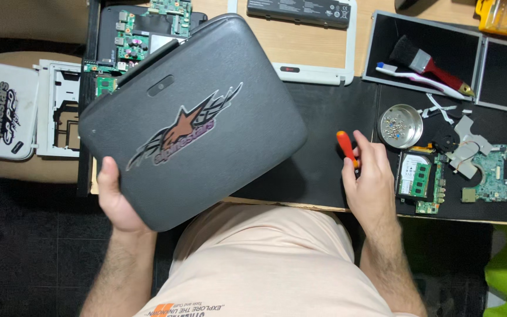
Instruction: The person disassembles a laptop, removing the back cover, battery, and keyboard. They then use a toothbrush and a paintbrush to clean dust from a small circuit board and the main motherboard.
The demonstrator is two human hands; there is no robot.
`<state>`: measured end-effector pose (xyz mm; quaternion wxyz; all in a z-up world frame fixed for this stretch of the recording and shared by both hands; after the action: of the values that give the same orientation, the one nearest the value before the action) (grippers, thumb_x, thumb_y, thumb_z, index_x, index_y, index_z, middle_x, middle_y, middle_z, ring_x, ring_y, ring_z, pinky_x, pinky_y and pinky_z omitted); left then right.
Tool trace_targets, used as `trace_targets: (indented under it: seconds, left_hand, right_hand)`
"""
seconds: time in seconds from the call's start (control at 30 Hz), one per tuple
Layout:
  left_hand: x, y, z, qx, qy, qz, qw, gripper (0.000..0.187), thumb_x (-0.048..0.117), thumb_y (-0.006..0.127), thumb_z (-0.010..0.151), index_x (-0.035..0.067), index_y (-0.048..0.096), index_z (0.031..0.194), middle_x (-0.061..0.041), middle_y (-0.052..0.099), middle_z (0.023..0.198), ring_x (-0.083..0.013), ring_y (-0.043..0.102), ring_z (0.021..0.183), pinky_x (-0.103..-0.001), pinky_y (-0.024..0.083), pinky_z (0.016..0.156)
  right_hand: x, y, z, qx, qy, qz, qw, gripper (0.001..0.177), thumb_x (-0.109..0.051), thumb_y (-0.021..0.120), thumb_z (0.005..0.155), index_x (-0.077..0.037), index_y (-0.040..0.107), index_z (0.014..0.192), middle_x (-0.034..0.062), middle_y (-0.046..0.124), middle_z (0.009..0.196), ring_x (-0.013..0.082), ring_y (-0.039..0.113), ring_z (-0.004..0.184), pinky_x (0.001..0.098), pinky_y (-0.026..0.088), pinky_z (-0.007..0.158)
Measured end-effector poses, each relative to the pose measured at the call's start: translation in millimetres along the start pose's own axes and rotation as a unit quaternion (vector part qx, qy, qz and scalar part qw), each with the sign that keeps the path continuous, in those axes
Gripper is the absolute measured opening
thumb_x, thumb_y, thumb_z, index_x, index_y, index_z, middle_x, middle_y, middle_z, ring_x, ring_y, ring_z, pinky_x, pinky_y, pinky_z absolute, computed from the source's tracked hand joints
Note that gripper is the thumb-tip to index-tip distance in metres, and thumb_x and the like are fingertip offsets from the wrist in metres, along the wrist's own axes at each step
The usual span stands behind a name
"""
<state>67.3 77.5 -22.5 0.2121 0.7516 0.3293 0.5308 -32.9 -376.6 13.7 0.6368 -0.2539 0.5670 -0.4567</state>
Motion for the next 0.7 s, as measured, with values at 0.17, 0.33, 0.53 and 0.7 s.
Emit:
trace_targets:
  seconds: [0.17, 0.33, 0.53, 0.7]
  left_hand:
    - [23.9, -6.8, -3.1, 0.016, -0.009, 0.008, 1.0, 0.071, 0.062, 0.059, 0.106, 0.027, 0.07, 0.166, -0.013, 0.074, 0.173, -0.0382, 0.077, 0.151, -0.065, 0.061, 0.136]
    - [12.1, -28.0, -9.9, 0.053, -0.045, 0.02, 0.997, 0.075, 0.064, 0.064, 0.103, 0.024, 0.073, 0.166, -0.017, 0.08, 0.162, -0.0398, 0.083, 0.14, -0.063, 0.068, 0.123]
    - [-54.9, -42.3, -17.7, 0.073, -0.141, 0.065, 0.985, 0.059, 0.051, 0.069, 0.112, 0.014, 0.082, 0.156, -0.021, 0.086, 0.139, -0.0341, 0.088, 0.115, -0.056, 0.075, 0.1]
    - [-88.3, -23.6, -12.2, -0.025, -0.175, 0.137, 0.975, 0.031, 0.047, 0.07, 0.124, 0.018, 0.08, 0.127, -0.016, 0.091, 0.113, -0.0215, 0.086, 0.096, -0.035, 0.074, 0.082]
  right_hand:
    - [3.8, 7.2, -0.2, -0.036, 0.017, -0.022, 0.999, 0.047, -0.001, 0.08, 0.111, -0.003, 0.079, 0.157, 0.017, 0.07, 0.127, 0.0471, 0.078, 0.111, 0.06, 0.064, 0.1]
    - [2.0, 12.3, 7.6, -0.004, -0.044, -0.042, 0.998, 0.047, -0.01, 0.09, 0.109, -0.012, 0.084, 0.156, 0.0096, 0.07, 0.124, 0.0367, 0.072, 0.115, 0.0528, 0.058, 0.108]
    - [0.6, 37.5, -7.2, -0.113, 0.153, 0.526, 0.829, 0.103, -0.079, 0.073, 0.103, 0.004, 0.069, 0.164, 0.0223, 0.089, 0.131, 0.0213, 0.081, 0.114, 0.0331, 0.062, 0.097]
    - [4.3, 50.3, -23.5, -0.122, 0.195, 0.584, 0.778, 0.063, -0.021, 0.079, 0.109, 0.005, 0.065, 0.165, 0.0272, 0.088, 0.127, 0.0251, 0.08, 0.106, 0.0416, 0.07, 0.087]
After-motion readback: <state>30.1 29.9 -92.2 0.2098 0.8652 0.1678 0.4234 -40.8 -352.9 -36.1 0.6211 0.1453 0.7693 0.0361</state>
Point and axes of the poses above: each hand's wrist, its own z-axis towards the middle knuckle, its own y-axis out of the palm, x = y × z, the point moved 7 cm from there along z, towards the middle knuckle
